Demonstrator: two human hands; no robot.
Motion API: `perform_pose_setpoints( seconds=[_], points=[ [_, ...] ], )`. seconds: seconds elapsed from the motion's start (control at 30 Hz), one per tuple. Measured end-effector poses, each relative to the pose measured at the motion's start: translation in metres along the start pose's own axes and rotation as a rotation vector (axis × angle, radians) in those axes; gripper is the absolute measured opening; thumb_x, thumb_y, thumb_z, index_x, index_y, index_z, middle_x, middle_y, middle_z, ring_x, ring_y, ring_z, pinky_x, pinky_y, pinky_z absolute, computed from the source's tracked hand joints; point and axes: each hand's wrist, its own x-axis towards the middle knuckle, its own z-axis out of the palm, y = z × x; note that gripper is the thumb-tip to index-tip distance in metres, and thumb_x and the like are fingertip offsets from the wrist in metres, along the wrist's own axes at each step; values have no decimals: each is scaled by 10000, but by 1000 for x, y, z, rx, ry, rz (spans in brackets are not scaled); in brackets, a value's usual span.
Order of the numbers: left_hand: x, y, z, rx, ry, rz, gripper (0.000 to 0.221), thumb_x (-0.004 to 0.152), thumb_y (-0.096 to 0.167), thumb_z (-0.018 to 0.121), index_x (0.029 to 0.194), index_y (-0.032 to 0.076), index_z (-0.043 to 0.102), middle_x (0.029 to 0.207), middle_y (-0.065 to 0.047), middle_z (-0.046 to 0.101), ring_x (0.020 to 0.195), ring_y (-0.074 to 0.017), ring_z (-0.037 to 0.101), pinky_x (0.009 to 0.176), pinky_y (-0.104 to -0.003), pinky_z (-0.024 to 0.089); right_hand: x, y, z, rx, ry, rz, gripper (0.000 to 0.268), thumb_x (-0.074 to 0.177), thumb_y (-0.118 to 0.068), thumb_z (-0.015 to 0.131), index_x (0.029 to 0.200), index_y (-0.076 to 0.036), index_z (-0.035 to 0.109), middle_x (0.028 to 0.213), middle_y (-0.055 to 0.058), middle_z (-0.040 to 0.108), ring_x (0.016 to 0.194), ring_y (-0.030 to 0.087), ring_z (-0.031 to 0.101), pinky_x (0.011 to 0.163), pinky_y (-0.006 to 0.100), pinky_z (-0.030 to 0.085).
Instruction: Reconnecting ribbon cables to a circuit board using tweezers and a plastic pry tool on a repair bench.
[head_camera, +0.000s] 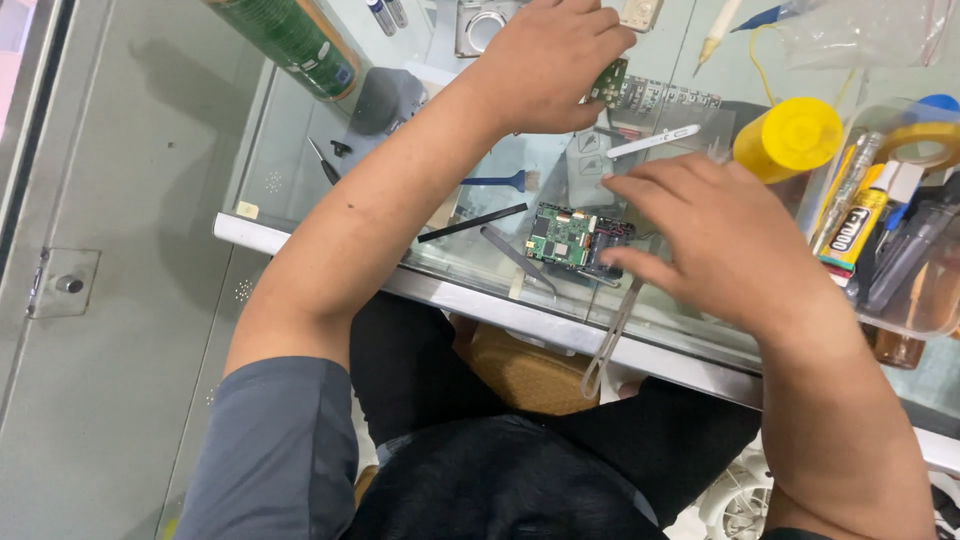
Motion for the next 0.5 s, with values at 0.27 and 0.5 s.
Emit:
perform_pose_setpoints(
  seconds=[0.27, 0.5],
  points=[
    [-62, 35, -99, -170, 119, -66, 587, 857, 321, 797, 1300, 75, 500, 1028, -25, 657, 938, -248, 556, 744, -394, 408, 9, -26, 18, -52, -140, -87, 984, 857, -819, 508, 1517, -90, 503, 1423, 94, 606, 1252, 304, 571, 907, 476, 475],
    [-78, 47, -89, -266, 111, 27, 490, 864, 356, 803, 1183, 82, 551, 1046, -37, 652, 923, -257, 571, 756, -391, 409, 8, -31, 23, -203, 24, -76, 712, 870, -576, 630, 1401, -102, 622, 1260, 46, 687, 1088, 258, 653, 831, 388, 490]
  ],
)
